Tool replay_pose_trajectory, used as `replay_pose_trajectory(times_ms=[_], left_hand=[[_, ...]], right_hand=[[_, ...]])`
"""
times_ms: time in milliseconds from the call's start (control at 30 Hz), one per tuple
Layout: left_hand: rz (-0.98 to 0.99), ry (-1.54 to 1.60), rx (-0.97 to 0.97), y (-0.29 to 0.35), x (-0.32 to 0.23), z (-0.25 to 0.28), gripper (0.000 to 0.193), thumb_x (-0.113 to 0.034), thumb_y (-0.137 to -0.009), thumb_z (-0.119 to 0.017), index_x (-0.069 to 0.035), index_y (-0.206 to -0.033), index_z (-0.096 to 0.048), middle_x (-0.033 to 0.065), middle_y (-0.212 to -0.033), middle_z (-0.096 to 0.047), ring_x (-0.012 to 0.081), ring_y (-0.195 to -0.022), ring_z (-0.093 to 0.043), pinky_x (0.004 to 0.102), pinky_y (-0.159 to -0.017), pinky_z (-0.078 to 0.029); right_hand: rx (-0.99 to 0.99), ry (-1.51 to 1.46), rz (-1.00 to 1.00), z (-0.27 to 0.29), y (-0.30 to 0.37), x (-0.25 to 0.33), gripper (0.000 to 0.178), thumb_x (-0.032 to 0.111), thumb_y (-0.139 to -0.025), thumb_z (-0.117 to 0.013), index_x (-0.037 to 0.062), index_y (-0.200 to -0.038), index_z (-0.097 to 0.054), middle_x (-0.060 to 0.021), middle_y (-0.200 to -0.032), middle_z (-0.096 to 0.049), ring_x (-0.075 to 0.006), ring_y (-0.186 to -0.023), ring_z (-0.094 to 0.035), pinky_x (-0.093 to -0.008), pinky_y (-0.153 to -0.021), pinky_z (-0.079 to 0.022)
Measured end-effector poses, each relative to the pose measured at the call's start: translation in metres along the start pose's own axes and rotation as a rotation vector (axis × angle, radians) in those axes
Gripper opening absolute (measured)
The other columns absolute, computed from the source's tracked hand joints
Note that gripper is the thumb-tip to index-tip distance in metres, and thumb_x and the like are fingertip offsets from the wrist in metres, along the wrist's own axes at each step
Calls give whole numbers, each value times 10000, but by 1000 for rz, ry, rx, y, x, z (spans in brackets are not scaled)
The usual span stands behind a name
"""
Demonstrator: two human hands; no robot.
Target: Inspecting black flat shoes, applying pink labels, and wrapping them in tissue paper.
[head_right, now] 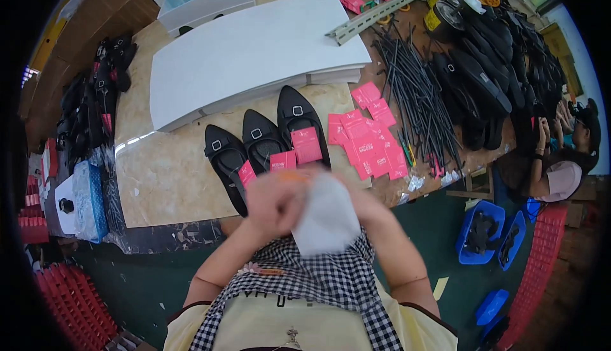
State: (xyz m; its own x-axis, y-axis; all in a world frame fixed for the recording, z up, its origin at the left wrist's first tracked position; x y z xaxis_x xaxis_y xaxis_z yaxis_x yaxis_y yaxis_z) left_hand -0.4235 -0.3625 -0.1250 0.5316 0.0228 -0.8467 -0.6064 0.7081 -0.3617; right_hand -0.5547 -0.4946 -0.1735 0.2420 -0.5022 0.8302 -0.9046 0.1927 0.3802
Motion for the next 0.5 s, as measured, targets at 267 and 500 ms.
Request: replay_pose_trajectory(times_ms=[267, 500], left_hand=[[596, 556, -42, -16, 94, -45, 382, -257, -1027, -401, -71, -1346, -502, 100, -1232, -590, 175, -1090, -581, 297, -948, -452], [-9, -648, 568, 54, 28, -73, 676, -540, -846, -589, 74, -1124, -645, 197, -1192, -598, 303, -1209, -481, 531, -1120, -248]], right_hand=[[-344, 830, 340, -1, -53, 42, 554, 54, -788, -693, 20, -1323, -552, -193, -1354, -530, -319, -1297, -484, -412, -1011, -435], [-165, 1573, 585, 7, -74, -5, 418, 15, -737, -667, 70, -1151, -674, -106, -896, -528, -293, -876, -562, -372, -752, -483]])
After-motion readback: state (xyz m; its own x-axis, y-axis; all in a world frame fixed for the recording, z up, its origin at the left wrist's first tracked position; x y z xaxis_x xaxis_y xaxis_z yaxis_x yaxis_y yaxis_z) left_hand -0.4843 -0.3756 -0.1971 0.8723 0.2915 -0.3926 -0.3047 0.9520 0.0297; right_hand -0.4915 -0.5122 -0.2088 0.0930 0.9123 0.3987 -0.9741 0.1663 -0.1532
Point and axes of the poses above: each hand's wrist, its own y-axis away from the middle knuckle, its own z-axis out of the back of the hand, x = y × z, the point moved 2 cm from there along -y, towards the middle knuckle
